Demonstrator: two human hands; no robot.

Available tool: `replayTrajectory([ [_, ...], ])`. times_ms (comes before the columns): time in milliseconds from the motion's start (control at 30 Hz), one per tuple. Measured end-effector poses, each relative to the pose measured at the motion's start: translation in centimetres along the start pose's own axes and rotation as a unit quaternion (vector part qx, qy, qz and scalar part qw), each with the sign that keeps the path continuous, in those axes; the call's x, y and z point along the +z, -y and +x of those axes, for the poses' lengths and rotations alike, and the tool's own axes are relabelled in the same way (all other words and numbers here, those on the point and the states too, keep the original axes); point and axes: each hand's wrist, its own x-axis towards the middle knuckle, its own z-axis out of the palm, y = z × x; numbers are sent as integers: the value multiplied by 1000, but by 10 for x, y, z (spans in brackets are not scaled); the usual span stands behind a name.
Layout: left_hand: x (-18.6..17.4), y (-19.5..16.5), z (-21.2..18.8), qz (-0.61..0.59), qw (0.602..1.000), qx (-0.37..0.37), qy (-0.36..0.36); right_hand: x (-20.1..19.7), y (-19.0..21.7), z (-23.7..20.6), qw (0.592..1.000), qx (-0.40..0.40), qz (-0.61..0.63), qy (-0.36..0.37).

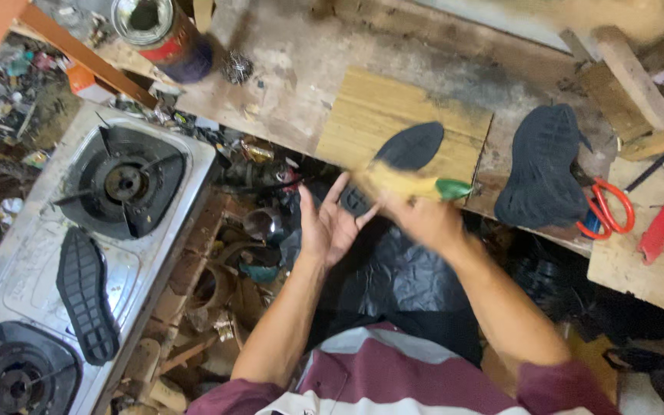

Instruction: The person repeatedly brushes the soles of black shoe soles with a hand brush on a wooden workbench. The person flips each sole to clean both sides and places the finished soles into a stack on the bench.

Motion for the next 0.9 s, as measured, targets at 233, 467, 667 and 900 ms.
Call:
replayTrajectory([
  [233, -20, 3, -5, -69, 990, 23, 123, 39, 7, -20, 978, -135, -119, 105],
  [467, -22, 14, 10, 133, 986, 38, -90, -12, -60, 71, 993, 113, -36, 29],
  [667, -15, 18, 14, 134, 985, 59, -91, -24, -38, 57, 924, -103, -334, -158],
  [900, -1, 10, -1, 53, 997, 20, -58, 24, -24, -1, 981, -28, 125, 144],
])
